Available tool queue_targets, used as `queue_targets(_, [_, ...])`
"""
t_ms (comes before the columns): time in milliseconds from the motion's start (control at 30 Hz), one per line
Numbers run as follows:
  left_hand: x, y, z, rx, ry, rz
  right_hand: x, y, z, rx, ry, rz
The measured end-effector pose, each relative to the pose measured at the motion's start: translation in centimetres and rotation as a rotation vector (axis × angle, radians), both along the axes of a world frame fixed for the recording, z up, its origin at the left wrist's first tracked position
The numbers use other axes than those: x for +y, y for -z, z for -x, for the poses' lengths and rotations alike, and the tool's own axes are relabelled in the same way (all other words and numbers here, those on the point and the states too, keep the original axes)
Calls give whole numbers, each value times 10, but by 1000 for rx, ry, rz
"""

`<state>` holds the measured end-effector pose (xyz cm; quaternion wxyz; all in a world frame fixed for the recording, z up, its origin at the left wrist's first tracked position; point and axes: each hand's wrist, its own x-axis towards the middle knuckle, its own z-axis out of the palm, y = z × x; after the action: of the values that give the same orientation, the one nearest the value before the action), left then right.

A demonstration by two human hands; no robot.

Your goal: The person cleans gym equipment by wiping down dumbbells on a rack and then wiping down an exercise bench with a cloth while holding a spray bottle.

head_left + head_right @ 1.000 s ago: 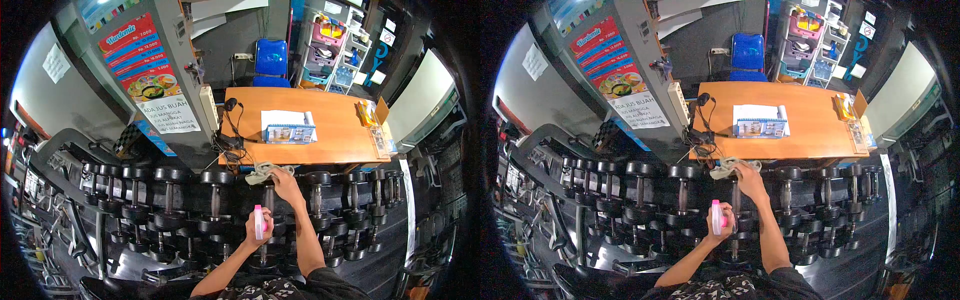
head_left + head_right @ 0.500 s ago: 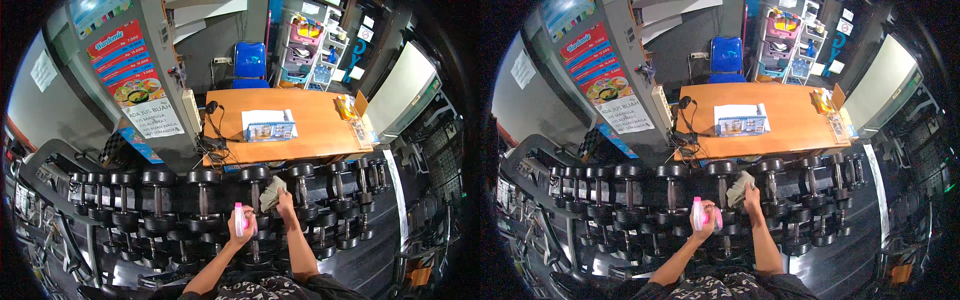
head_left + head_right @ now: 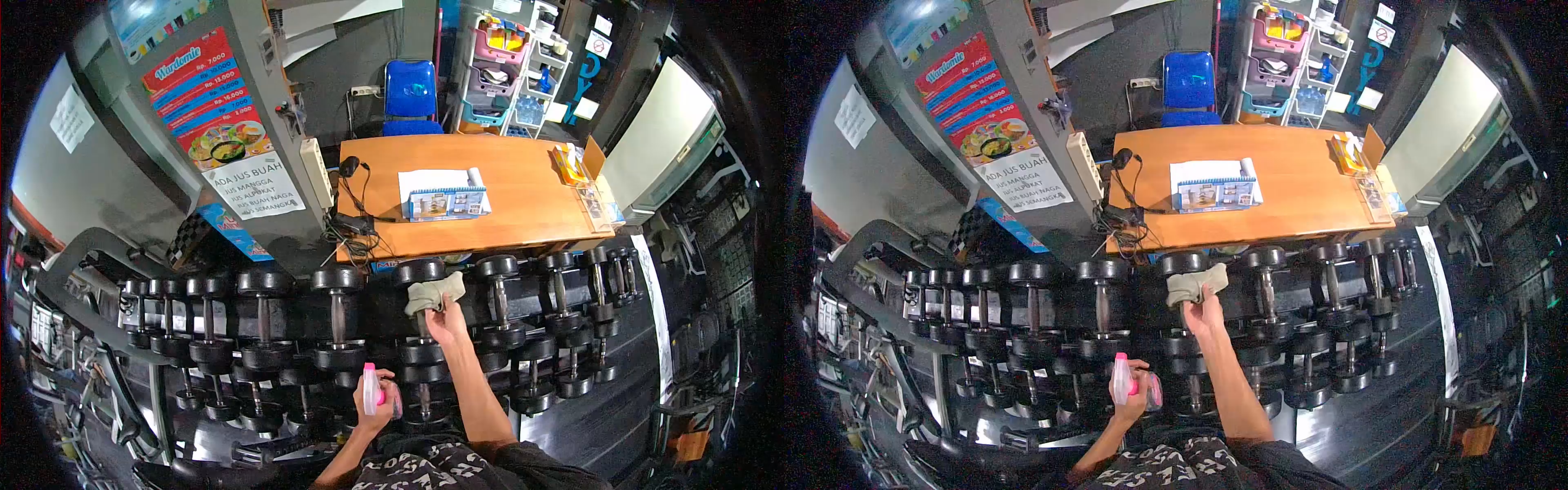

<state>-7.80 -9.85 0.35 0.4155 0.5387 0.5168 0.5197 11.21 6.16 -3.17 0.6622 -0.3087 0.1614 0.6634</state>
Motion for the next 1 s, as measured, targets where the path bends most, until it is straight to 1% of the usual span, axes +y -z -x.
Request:
queue_targets(67, [-4,-10,3,1,14,7,-11,2,6,-15,-49,-106])
queue_targets(100, [-4,-15,3,-2,22,13,-14,-5,8,-14,-45,-111])
queue_targets(133, [-2,-15,4,57,34,-82,-19,-18,11,-63,-206,-108])
queue_targets(167, [-1,-15,5,58,38,-84,-23,-26,16,-113,-366,-102])
queue_targets(200, [0,-13,5,64,52,-55,-18,-11,27,-107,-440,-99])
queue_targets(233, [0,-11,5,71,65,-27,-11,5,37,-121,-498,-17])
queue_targets(300, [2,-6,3,71,77,-54,-2,20,45,64,-579,3])
queue_targets(367, [3,-2,1,74,79,-80,13,38,55,62,-574,-32])
queue_targets(433, [3,-7,-1,5,70,-125,32,49,60,51,-441,45])
queue_targets(467, [1,-14,-4,-27,44,-94,43,52,54,44,-452,75])
queue_targets(500, [-1,-13,-4,-24,37,-96,59,85,42,80,-457,71])
queue_targets(567, [-5,-9,-1,14,96,26,63,93,22,146,-498,83])
queue_targets(633, [-6,-21,-2,12,76,30,46,40,13,5,-495,60])
queue_targets(667, [-8,-22,0,-20,74,59,43,67,-5,-312,-669,-319])
queue_targets(700, [-12,-22,2,-53,75,92,40,36,-13,88,-486,0])
queue_targets(733, [-15,-20,3,-80,71,103,37,8,-19,110,-424,34])
queue_targets(767, [-17,-18,5,-83,71,105,32,-6,-26,130,-358,70])
queue_targets(833, [-21,-15,11,-77,80,126,21,29,-60,134,-413,-186])
queue_targets(867, [-23,-16,12,-73,81,134,16,31,-68,33,-358,-141])
queue_targets(900, [-26,-17,13,-75,77,127,12,24,-72,-35,-228,-53])
queue_targets(967, [-31,-21,14,-90,66,63,3,29,-97,-107,-78,-194])
queue_targets(1000, [-32,-20,14,-92,71,54,-5,18,-104,-139,-57,-191])
